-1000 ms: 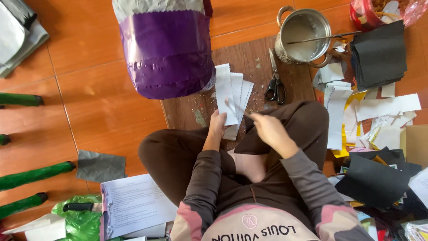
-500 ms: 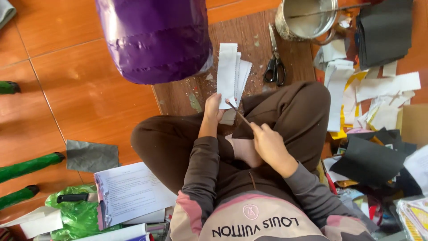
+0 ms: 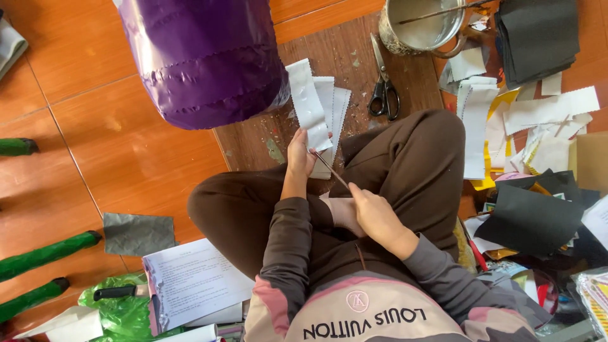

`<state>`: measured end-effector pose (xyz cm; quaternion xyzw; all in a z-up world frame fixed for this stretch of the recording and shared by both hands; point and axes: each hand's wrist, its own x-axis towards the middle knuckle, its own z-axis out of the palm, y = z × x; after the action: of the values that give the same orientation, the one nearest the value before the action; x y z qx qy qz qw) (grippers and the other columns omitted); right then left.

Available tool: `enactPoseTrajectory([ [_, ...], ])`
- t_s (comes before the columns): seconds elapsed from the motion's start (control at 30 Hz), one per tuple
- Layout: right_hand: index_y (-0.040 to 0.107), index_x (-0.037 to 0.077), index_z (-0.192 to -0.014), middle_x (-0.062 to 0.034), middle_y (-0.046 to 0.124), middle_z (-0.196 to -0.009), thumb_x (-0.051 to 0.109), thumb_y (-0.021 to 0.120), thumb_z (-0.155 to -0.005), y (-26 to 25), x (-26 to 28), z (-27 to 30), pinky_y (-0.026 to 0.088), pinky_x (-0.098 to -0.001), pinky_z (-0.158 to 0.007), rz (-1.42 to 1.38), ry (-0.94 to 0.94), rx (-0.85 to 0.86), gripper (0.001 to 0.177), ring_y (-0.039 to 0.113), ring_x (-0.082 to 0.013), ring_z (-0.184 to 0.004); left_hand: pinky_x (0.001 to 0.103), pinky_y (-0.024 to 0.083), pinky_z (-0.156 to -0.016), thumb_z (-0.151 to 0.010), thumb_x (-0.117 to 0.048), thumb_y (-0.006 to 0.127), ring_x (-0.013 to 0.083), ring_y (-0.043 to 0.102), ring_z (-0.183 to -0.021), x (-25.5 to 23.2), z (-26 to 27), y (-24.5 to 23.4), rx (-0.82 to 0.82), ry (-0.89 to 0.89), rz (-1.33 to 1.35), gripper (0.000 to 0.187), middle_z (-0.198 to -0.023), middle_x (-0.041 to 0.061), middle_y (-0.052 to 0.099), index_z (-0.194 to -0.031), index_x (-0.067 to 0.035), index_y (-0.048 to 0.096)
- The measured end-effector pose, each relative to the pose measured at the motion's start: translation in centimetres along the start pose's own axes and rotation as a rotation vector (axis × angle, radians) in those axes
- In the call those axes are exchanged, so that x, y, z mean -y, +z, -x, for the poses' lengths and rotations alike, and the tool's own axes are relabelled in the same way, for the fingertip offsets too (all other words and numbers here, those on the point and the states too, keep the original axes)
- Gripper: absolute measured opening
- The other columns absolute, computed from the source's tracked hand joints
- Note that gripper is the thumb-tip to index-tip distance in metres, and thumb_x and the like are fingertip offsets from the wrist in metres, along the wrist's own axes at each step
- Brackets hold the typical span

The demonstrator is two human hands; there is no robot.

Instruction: Decorating a large paper-mache sculpture by cutting and gluing paper strips

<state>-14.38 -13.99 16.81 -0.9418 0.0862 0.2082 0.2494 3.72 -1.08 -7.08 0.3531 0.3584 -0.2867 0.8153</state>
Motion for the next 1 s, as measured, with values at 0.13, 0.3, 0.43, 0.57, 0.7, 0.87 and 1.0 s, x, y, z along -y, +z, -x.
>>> enactPoseTrajectory([
  [0.13, 0.055, 0.007, -0.127, -0.0165, 0.07, -0.083, 0.007, 0.044, -0.09, -1.5, -2.3, -0.3, 0.058, -0.0471, -0.068, 0.16, 0.042, -0.03, 0.039, 0.072, -0.0374, -0.077, 0.069, 0.052, -0.083, -0.104, -0.023, 0.046, 0.0454, 0.055, -0.117, -4.3, 8.2, 5.8, -0.001, -0.026, 0.008, 0.044, -0.144, 0.021, 0.043, -0.147, -0.019, 0.038],
  [0.3, 0.06, 0.014, -0.118, -0.0138, 0.067, -0.077, 0.015, 0.048, -0.094, -12.3, -2.4, -3.6, 0.057, -0.0455, -0.065, 0.389, 0.156, -0.292, 0.026, 0.071, -0.0356, -0.072, 0.07, 0.051, -0.082, -0.105, -0.021, 0.041, 0.051, 0.059, -0.11, -4.9, 10.2, 7.0, 0.082, 0.0, 0.012, 0.041, -0.142, 0.025, 0.045, -0.146, -0.018, 0.038],
  [0.43, 0.065, 0.014, -0.123, -0.0153, 0.064, -0.085, 0.017, 0.058, -0.097, -15.0, -9.2, -11.2, 0.055, -0.0462, -0.067, 0.34, 0.211, -0.578, 0.028, 0.069, -0.0371, -0.078, 0.07, 0.051, -0.079, -0.104, -0.023, 0.043, 0.0487, 0.062, -0.106, -3.2, 7.4, 5.1, 0.129, -0.016, 0.003, 0.036, -0.13, 0.026, 0.056, -0.139, -0.018, 0.046],
  [0.57, 0.07, 0.007, -0.103, -0.0203, 0.058, -0.075, 0.017, 0.062, -0.09, -17.2, -8.6, -15.8, 0.056, -0.0476, -0.062, 0.304, 0.125, -0.664, 0.018, 0.065, -0.0409, -0.069, 0.07, 0.048, -0.086, -0.099, -0.023, 0.055, 0.0457, 0.059, -0.113, -3.4, 7.8, 5.8, 0.085, -0.03, 0.005, 0.036, -0.133, 0.024, 0.056, -0.134, -0.017, 0.053],
  [0.7, 0.067, 0.014, -0.08, -0.0103, 0.053, -0.071, 0.027, 0.068, -0.076, -13.3, 1.4, -11.8, 0.05, -0.0406, -0.059, 0.672, -0.135, -0.743, 0.013, 0.058, -0.0295, -0.068, 0.067, 0.05, -0.089, -0.098, -0.02, 0.055, 0.0407, 0.061, -0.113, -3.1, 5.8, 3.8, 0.046, -0.045, -0.07, 0.036, -0.131, 0.021, 0.059, -0.133, -0.017, 0.054],
  [0.87, 0.065, 0.013, -0.091, -0.0127, 0.057, -0.12, 0.011, 0.054, -0.084, -2.1, 0.6, -10.9, 0.042, -0.0418, -0.086, 0.219, -0.746, -0.573, 0.013, 0.053, -0.0336, -0.116, 0.055, 0.058, -0.08, -0.093, -0.013, 0.058, 0.0348, 0.066, -0.104, -3.3, 6.8, 3.4, -0.005, -0.119, 0.02, 0.036, -0.126, 0.021, 0.06, -0.128, -0.009, 0.055],
  [1.0, 0.063, 0.014, -0.08, -0.008, 0.059, -0.113, 0.013, 0.057, -0.088, -1.4, -0.5, -12.8, 0.041, -0.0385, -0.087, 0.166, -0.776, -0.668, 0.009, 0.055, -0.0291, -0.114, 0.068, 0.051, -0.089, -0.093, -0.009, 0.054, 0.0489, 0.056, -0.113, -4.3, 8.0, 3.6, -0.044, -0.122, 0.125, 0.043, -0.133, 0.031, 0.049, -0.134, -0.001, 0.046],
])
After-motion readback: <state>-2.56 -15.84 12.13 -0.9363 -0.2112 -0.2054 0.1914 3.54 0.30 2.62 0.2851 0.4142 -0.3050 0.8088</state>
